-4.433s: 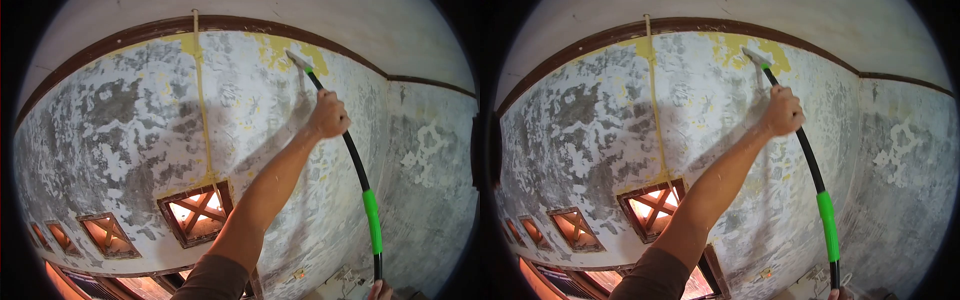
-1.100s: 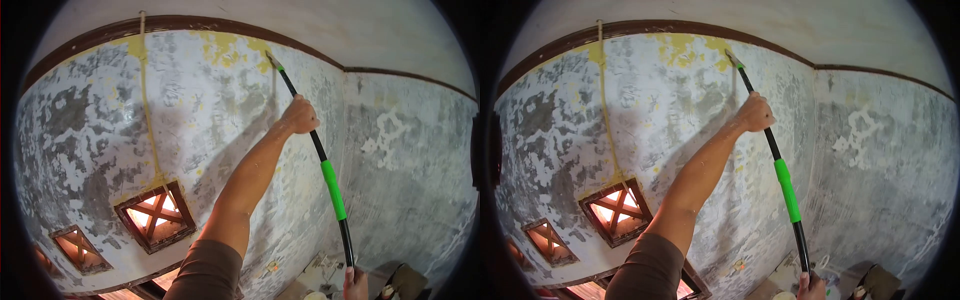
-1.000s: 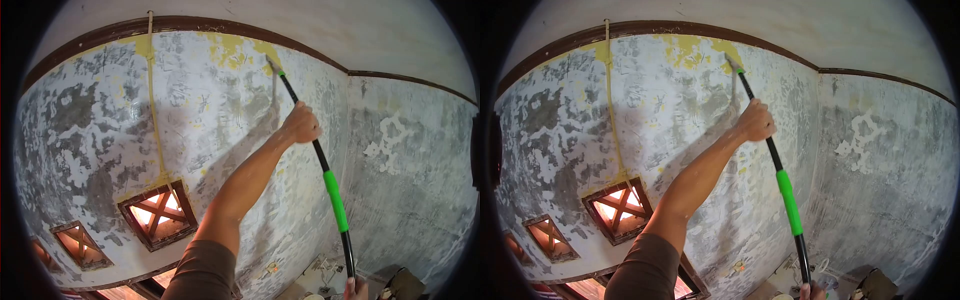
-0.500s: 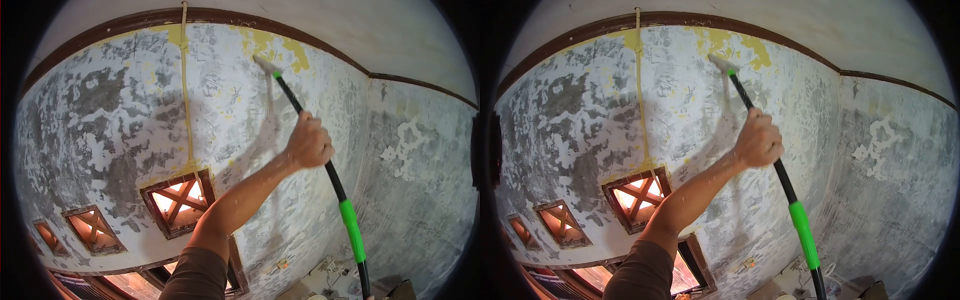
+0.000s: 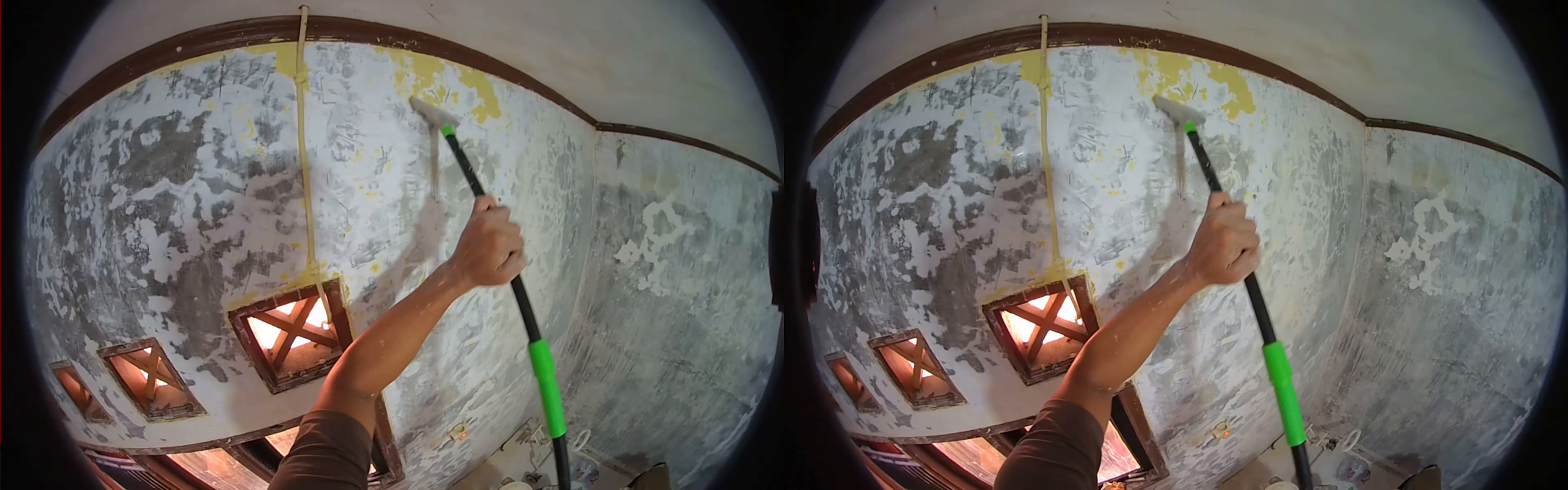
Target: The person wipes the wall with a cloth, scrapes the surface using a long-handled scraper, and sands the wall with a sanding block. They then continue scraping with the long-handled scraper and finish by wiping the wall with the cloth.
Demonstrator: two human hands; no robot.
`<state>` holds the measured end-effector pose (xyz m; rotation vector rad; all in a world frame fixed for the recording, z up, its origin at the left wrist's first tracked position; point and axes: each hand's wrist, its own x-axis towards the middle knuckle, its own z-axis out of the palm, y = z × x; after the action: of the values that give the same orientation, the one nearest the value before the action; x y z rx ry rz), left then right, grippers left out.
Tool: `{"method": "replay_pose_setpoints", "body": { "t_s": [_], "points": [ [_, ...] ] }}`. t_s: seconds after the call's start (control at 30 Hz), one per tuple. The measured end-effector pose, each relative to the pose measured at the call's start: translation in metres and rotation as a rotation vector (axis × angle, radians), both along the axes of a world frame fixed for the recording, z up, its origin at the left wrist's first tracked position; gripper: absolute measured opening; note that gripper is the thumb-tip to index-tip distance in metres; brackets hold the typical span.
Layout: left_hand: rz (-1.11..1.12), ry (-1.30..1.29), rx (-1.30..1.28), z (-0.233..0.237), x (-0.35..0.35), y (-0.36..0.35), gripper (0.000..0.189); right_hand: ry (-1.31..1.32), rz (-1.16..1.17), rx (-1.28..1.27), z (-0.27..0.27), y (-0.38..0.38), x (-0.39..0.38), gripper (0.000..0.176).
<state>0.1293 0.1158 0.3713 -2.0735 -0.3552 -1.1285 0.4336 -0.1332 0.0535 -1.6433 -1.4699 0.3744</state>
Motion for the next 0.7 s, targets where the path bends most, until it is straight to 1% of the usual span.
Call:
{"method": "replay_pose_setpoints", "body": {
  "t_s": [0.03, 0.07, 0.1, 0.17, 0.2, 0.23, 0.27, 0.3, 0.33, 0.4, 0.43, 0.5, 0.57, 0.63, 0.7],
  "points": [
    [-0.033, -0.002, 0.056, 0.009, 0.003, 0.007, 0.018, -0.001, 0.001, -0.011, 0.007, 0.000, -0.002, 0.061],
    [0.004, -0.033, 0.041, 0.016, 0.005, 0.013, 0.018, 0.016, -0.012, -0.034, 0.030, 0.002, -0.003, 0.061],
    [0.010, -0.048, 0.028, 0.012, 0.007, 0.013, 0.018, 0.025, -0.020, -0.061, 0.045, 0.000, -0.001, 0.062],
    [0.014, -0.043, 0.007, 0.011, 0.009, 0.009, 0.018, 0.031, -0.024, -0.082, 0.043, -0.007, 0.010, 0.064],
    [-0.015, -0.029, 0.025, 0.004, 0.009, 0.005, 0.018, -0.038, -0.032, -0.020, 0.041, -0.013, 0.010, 0.065],
    [-0.016, -0.024, 0.037, 0.007, 0.008, 0.005, 0.018, -0.105, -0.045, 0.048, 0.042, -0.015, 0.009, 0.066],
    [-0.008, -0.018, 0.033, 0.008, 0.007, 0.007, 0.018, -0.058, -0.044, -0.080, 0.043, -0.017, 0.008, 0.069],
    [-0.006, -0.013, 0.020, 0.006, 0.007, 0.010, 0.018, -0.051, -0.054, -0.084, 0.042, -0.012, 0.005, 0.069],
    [-0.002, -0.028, 0.059, 0.019, 0.008, 0.019, 0.019, -0.051, -0.062, -0.041, 0.045, -0.001, 0.001, 0.069],
    [0.024, -0.031, 0.047, 0.027, 0.014, 0.021, 0.019, -0.029, -0.080, 0.073, 0.056, 0.013, 0.002, 0.071],
    [0.059, -0.020, 0.031, 0.032, 0.014, 0.019, 0.020, -0.016, -0.097, 0.025, 0.054, 0.015, 0.009, 0.070],
    [0.061, -0.017, 0.042, 0.028, 0.009, 0.015, 0.019, -0.090, -0.067, -0.004, 0.053, 0.002, 0.006, 0.069],
    [0.037, -0.003, 0.038, 0.028, 0.005, 0.017, 0.018, -0.043, -0.055, 0.003, 0.058, 0.007, -0.002, 0.068],
    [0.066, 0.024, 0.021, 0.036, 0.009, 0.028, 0.017, -0.014, -0.047, -0.012, 0.064, 0.010, -0.006, 0.068],
    [0.050, -0.021, 0.100, 0.048, 0.010, 0.036, 0.018, -0.025, -0.049, -0.006, 0.071, 0.021, -0.007, 0.065]
  ]
}}
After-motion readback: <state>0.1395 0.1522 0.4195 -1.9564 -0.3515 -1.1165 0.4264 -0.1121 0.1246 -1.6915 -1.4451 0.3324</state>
